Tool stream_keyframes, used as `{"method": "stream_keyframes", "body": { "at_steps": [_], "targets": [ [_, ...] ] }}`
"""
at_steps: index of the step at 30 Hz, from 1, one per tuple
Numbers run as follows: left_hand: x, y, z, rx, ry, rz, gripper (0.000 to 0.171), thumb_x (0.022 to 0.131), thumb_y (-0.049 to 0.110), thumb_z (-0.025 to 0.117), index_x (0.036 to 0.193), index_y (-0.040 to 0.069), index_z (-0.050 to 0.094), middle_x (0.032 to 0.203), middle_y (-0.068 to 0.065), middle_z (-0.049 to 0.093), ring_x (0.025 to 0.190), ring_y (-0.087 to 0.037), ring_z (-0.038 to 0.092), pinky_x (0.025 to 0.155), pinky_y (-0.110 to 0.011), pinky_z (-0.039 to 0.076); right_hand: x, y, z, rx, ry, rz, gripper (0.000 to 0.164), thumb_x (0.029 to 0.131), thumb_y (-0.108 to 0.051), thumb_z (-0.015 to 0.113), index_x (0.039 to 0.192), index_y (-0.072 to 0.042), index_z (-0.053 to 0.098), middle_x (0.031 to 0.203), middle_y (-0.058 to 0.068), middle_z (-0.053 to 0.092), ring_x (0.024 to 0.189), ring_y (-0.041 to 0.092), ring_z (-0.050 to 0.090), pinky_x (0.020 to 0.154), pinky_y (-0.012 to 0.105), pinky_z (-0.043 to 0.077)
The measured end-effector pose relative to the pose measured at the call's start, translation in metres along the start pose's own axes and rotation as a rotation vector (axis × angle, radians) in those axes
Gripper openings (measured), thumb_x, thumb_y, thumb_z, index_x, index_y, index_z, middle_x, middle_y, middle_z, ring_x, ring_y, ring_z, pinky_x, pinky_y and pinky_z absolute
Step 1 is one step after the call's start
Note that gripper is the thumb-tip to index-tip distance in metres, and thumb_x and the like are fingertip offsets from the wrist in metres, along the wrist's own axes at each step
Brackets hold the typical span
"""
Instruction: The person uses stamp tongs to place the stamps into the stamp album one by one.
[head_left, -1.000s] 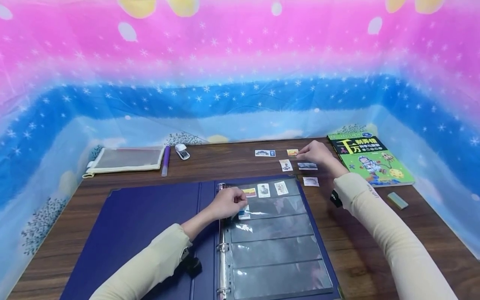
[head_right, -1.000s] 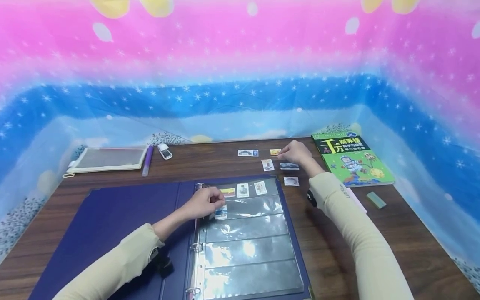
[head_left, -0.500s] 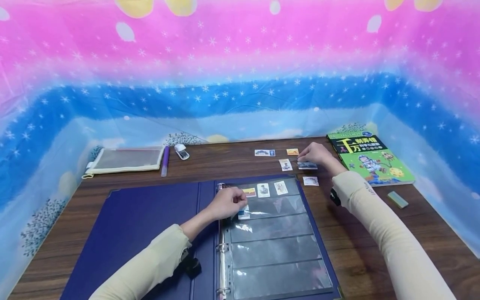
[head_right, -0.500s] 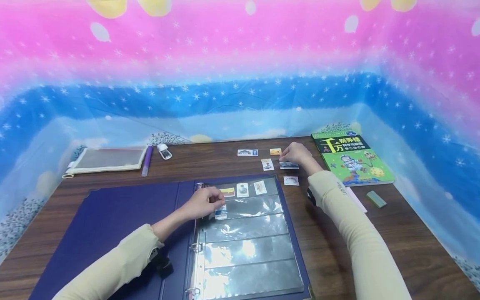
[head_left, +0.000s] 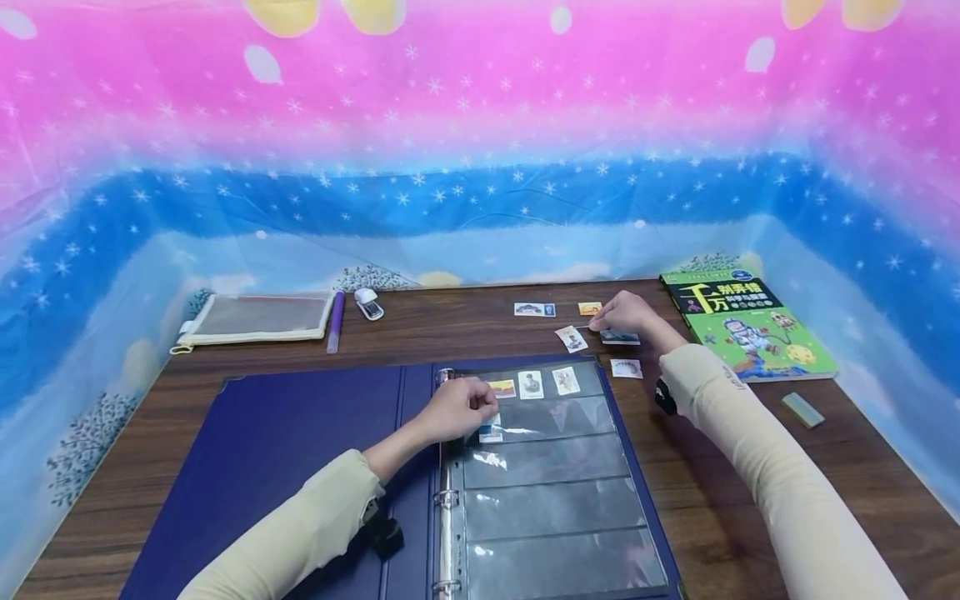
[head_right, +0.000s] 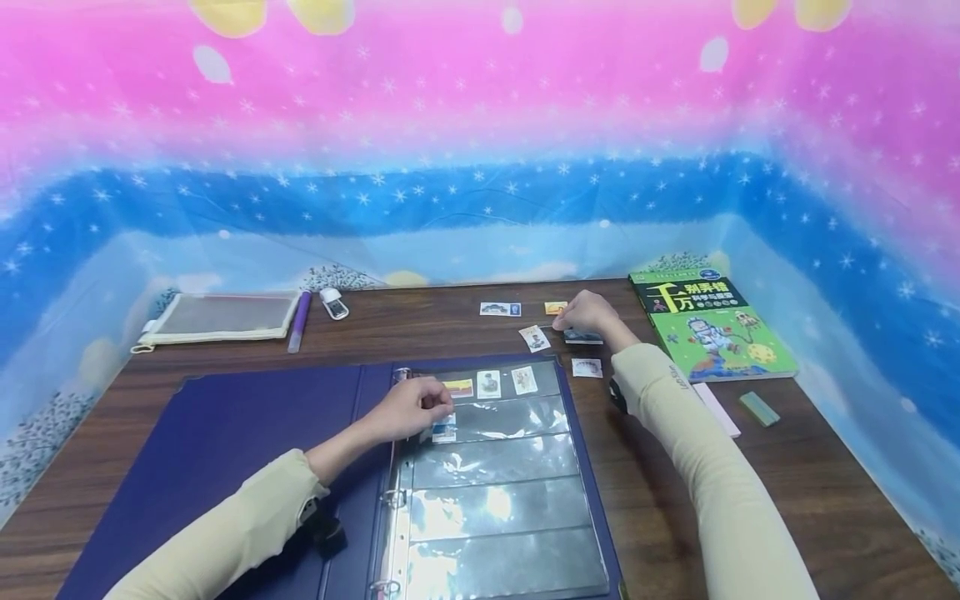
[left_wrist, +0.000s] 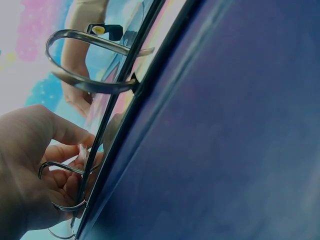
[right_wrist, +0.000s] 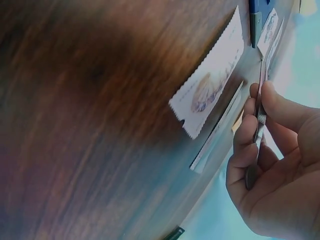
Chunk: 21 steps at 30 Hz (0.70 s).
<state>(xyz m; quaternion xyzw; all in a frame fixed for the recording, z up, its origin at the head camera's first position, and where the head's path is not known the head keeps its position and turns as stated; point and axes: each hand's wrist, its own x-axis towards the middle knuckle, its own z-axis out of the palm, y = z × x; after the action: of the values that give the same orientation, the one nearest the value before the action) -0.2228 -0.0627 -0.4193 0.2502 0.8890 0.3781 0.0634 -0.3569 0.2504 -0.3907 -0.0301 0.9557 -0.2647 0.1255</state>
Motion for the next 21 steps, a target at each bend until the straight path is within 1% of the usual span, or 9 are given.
{"method": "stream_keyframes", "body": {
  "at_steps": [2, 4, 7, 10, 12, 15, 16, 20, 21],
  "targets": [
    [0.0, 0.0, 0.0, 0.002, -0.001, 0.002, 0.009, 0.084, 0.011, 0.061, 0.077, 0.01, 0.066, 0.074, 0.0, 0.059, 0.063, -0.006, 0.047, 0.062, -0.018, 0.038, 0.0, -0.001, 0.001, -0.007, 0.002, 0.002, 0.024, 0.087, -0.024, 0.064, 0.097, -0.004, 0.073, 0.093, 0.013, 0.071, 0.075, 0.021, 0.053, 0.071, 0.032, 0.042],
    [0.0, 0.001, 0.0, 0.004, -0.001, 0.003, 0.009, 0.083, 0.012, 0.061, 0.076, 0.01, 0.066, 0.074, 0.0, 0.059, 0.063, -0.006, 0.047, 0.062, -0.019, 0.038, -0.001, -0.002, 0.0, -0.007, 0.006, 0.008, 0.023, 0.087, -0.023, 0.063, 0.095, -0.005, 0.074, 0.083, 0.008, 0.07, 0.067, 0.018, 0.049, 0.067, 0.031, 0.04],
    [0.0, 0.001, -0.001, 0.009, -0.006, -0.001, 0.009, 0.084, 0.012, 0.061, 0.076, 0.011, 0.066, 0.074, 0.0, 0.058, 0.063, -0.006, 0.047, 0.063, -0.019, 0.038, -0.002, -0.004, -0.001, -0.001, 0.006, 0.01, 0.024, 0.088, -0.024, 0.062, 0.096, -0.004, 0.073, 0.078, 0.006, 0.069, 0.063, 0.017, 0.046, 0.065, 0.03, 0.038],
    [0.0, 0.001, -0.001, 0.01, -0.01, -0.007, 0.01, 0.084, 0.013, 0.061, 0.076, 0.011, 0.066, 0.075, 0.001, 0.058, 0.063, -0.006, 0.047, 0.063, -0.019, 0.038, -0.004, -0.004, -0.001, 0.017, 0.012, 0.024, 0.024, 0.088, -0.024, 0.062, 0.098, -0.004, 0.073, 0.086, 0.01, 0.071, 0.066, 0.018, 0.05, 0.066, 0.03, 0.04],
    [0.0, 0.001, -0.001, 0.007, -0.009, -0.005, 0.01, 0.084, 0.012, 0.061, 0.076, 0.011, 0.066, 0.074, 0.0, 0.058, 0.063, -0.007, 0.047, 0.063, -0.019, 0.038, -0.006, -0.004, -0.001, 0.045, 0.021, 0.045, 0.026, 0.088, -0.024, 0.061, 0.101, -0.005, 0.072, 0.098, 0.013, 0.071, 0.077, 0.02, 0.058, 0.072, 0.033, 0.045],
    [-0.001, 0.001, 0.0, 0.003, -0.01, -0.008, 0.01, 0.084, 0.012, 0.061, 0.076, 0.011, 0.066, 0.074, 0.0, 0.058, 0.063, -0.007, 0.047, 0.063, -0.019, 0.038, -0.01, -0.005, -0.004, 0.109, 0.041, 0.067, 0.029, 0.089, -0.025, 0.062, 0.107, -0.004, 0.07, 0.111, 0.017, 0.067, 0.087, 0.025, 0.061, 0.079, 0.036, 0.048],
    [-0.001, 0.001, 0.0, 0.003, -0.011, -0.008, 0.01, 0.084, 0.012, 0.061, 0.076, 0.011, 0.066, 0.073, 0.001, 0.058, 0.063, -0.007, 0.047, 0.063, -0.019, 0.038, -0.012, -0.006, -0.005, 0.127, 0.053, 0.069, 0.031, 0.088, -0.026, 0.062, 0.108, -0.003, 0.069, 0.113, 0.018, 0.066, 0.09, 0.026, 0.061, 0.08, 0.036, 0.048],
    [-0.001, 0.001, 0.0, 0.006, -0.007, -0.001, 0.01, 0.084, 0.012, 0.06, 0.075, 0.011, 0.066, 0.073, 0.001, 0.057, 0.063, -0.007, 0.047, 0.063, -0.02, 0.038, -0.02, -0.016, -0.008, 0.157, 0.09, 0.035, 0.032, 0.088, -0.025, 0.063, 0.109, -0.001, 0.068, 0.108, 0.022, 0.066, 0.087, 0.029, 0.06, 0.072, 0.032, 0.045],
    [-0.001, 0.001, -0.001, 0.008, -0.005, 0.003, 0.01, 0.084, 0.012, 0.06, 0.075, 0.011, 0.066, 0.073, 0.001, 0.057, 0.063, -0.007, 0.047, 0.063, -0.02, 0.038, -0.023, -0.02, -0.009, 0.168, 0.091, 0.025, 0.032, 0.088, -0.024, 0.063, 0.109, -0.001, 0.068, 0.109, 0.022, 0.066, 0.088, 0.03, 0.061, 0.072, 0.033, 0.046]
  ]
}}
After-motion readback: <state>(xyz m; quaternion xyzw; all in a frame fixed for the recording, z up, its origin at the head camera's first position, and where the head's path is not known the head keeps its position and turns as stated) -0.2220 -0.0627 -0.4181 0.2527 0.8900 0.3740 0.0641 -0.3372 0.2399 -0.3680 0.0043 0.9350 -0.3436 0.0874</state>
